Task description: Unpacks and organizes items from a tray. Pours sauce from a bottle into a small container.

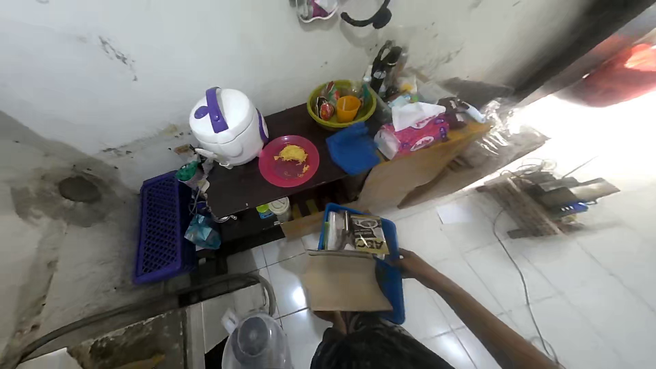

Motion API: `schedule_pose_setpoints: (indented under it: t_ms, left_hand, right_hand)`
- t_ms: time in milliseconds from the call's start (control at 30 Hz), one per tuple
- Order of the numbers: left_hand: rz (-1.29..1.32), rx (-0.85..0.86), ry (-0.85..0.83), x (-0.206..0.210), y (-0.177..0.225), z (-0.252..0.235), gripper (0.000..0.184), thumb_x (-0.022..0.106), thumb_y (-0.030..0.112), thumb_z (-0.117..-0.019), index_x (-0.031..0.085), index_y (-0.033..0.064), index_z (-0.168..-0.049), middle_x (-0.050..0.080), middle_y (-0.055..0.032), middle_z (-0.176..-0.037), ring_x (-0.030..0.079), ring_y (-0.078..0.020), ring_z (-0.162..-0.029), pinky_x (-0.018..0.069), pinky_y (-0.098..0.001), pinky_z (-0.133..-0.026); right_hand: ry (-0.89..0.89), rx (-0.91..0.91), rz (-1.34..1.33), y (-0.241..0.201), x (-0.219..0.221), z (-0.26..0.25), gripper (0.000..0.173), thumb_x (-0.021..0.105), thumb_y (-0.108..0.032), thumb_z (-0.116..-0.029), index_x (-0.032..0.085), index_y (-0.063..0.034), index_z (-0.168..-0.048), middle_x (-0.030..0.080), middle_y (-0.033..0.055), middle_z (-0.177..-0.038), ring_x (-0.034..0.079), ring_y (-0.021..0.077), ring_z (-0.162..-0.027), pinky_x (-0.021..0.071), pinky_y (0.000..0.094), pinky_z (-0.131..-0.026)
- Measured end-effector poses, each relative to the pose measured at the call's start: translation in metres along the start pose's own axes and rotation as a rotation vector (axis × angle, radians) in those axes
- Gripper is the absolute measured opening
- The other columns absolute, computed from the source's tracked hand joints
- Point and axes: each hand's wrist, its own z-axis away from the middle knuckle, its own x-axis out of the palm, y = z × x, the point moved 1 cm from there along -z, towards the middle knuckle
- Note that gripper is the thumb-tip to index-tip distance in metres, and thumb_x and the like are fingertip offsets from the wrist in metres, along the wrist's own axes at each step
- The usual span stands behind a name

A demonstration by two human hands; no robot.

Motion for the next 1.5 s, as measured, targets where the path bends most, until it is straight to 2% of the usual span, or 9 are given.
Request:
schedule_pose_setpoints:
  t_ms: [200, 367, 700, 867, 1133, 1233, 1333, 1433, 1500]
  left_hand:
    - [0.142, -0.004, 0.077, 0.016, 0.007, -0.027, 0.069, 0.027, 0.064, -0.1032, 0.038, 0.0154, -0.151, 0.051, -0.0122, -0.147, 0.05, -0.0283, -0.136, 0.0491, -0.0471, -0.106]
    - [0.198, -0.046, 0.149, 0.022, 0.002, -0.063, 0.079, 0.03, 0.078, -0.0947, 0.046, 0.0181, -0.144, 0.059, -0.0114, -0.14, 0.059, -0.0308, -0.129, 0.0552, -0.0498, -0.1]
    - [0.156, -0.15, 0.103, 0.141, -0.023, -0.191, 0.085, 0.025, 0.081, -0.0929, 0.035, 0.0199, -0.152, 0.049, -0.0172, -0.149, 0.053, -0.0385, -0.132, 0.0515, -0.0558, -0.099]
    - [0.115, -0.204, 0.101, 0.203, -0.047, -0.252, 0.083, 0.028, 0.079, -0.0939, 0.034, 0.0223, -0.154, 0.046, -0.0172, -0.152, 0.05, -0.0389, -0.136, 0.0497, -0.0579, -0.101]
    - [0.115, -0.244, 0.114, 0.242, -0.067, -0.307, 0.084, 0.022, 0.079, -0.0957, 0.033, 0.0194, -0.155, 0.046, -0.0204, -0.151, 0.053, -0.0409, -0.132, 0.0512, -0.0576, -0.099]
    - [0.087, -0.268, 0.135, 0.246, -0.067, -0.316, 0.084, 0.017, 0.077, -0.0968, 0.03, 0.0178, -0.155, 0.046, -0.0234, -0.149, 0.055, -0.0424, -0.125, 0.0535, -0.0563, -0.092]
    - [-0.079, -0.359, 0.138, 0.244, -0.072, -0.31, 0.097, 0.0, 0.08, -0.0932, 0.022, 0.0103, -0.156, 0.042, -0.0293, -0.148, 0.057, -0.0435, -0.12, 0.0532, -0.0529, -0.092]
    - [-0.296, -0.413, 0.262, 0.242, -0.089, -0.288, 0.086, -0.003, 0.062, -0.1038, 0.023, -0.0027, -0.154, 0.041, -0.0294, -0.152, 0.053, -0.037, -0.129, 0.0459, -0.0475, -0.101]
    - [-0.465, -0.397, 0.239, 0.237, -0.106, -0.275, 0.056, 0.017, 0.037, -0.1117, 0.031, 0.0005, -0.152, 0.045, -0.0255, -0.148, 0.057, -0.0344, -0.119, 0.0486, -0.0485, -0.093]
  right_hand:
    - [-0.081, -0.128, 0.119, -0.053, -0.018, 0.054, 0.035, 0.053, 0.003, -0.1015, 0.051, 0.0009, -0.137, 0.067, 0.0144, -0.098, 0.064, 0.0138, -0.074, 0.0534, 0.0292, -0.065]
    - [-0.128, -0.238, 0.226, -0.083, -0.02, 0.075, 0.032, 0.053, 0.007, -0.0978, 0.054, 0.0011, -0.129, 0.065, 0.0044, -0.079, 0.058, 0.0054, -0.058, 0.0472, 0.0208, -0.053]
    - [-0.098, -0.324, 0.118, -0.12, -0.023, 0.046, 0.027, 0.048, 0.01, -0.0934, 0.056, 0.0, -0.117, 0.06, -0.0031, -0.063, 0.052, 0.0017, -0.047, 0.0452, 0.017, -0.048]
    - [-0.01, -0.346, 0.103, -0.153, -0.038, 0.03, 0.024, 0.051, 0.007, -0.0923, 0.055, -0.0003, -0.114, 0.057, -0.0065, -0.064, 0.051, -0.0008, -0.048, 0.0457, 0.0158, -0.048]
    - [0.0, -0.355, 0.087, -0.216, -0.062, 0.006, 0.019, 0.048, 0.005, -0.0942, 0.054, -0.0109, -0.101, 0.058, -0.013, -0.065, 0.053, -0.0025, -0.05, 0.0488, 0.0165, -0.051]
    - [-0.018, -0.352, 0.118, -0.233, -0.067, -0.005, 0.02, 0.047, 0.005, -0.094, 0.054, -0.0108, -0.104, 0.058, -0.014, -0.064, 0.053, -0.0029, -0.05, 0.0487, 0.0164, -0.051]
    - [-0.032, -0.365, 0.128, -0.242, -0.063, -0.012, 0.021, 0.047, 0.005, -0.0925, 0.055, -0.0111, -0.102, 0.059, -0.0144, -0.061, 0.053, -0.0032, -0.048, 0.0482, 0.0161, -0.049]
    - [-0.038, -0.377, 0.123, -0.243, -0.056, -0.014, 0.019, 0.047, 0.005, -0.0932, 0.054, -0.0113, -0.102, 0.059, -0.0147, -0.063, 0.053, -0.0038, -0.049, 0.0484, 0.0159, -0.05]
    - [-0.035, -0.37, 0.097, -0.238, -0.052, -0.015, 0.019, 0.047, 0.005, -0.0929, 0.054, -0.0104, -0.1, 0.059, -0.0139, -0.064, 0.054, -0.0033, -0.05, 0.0484, 0.0159, -0.05]
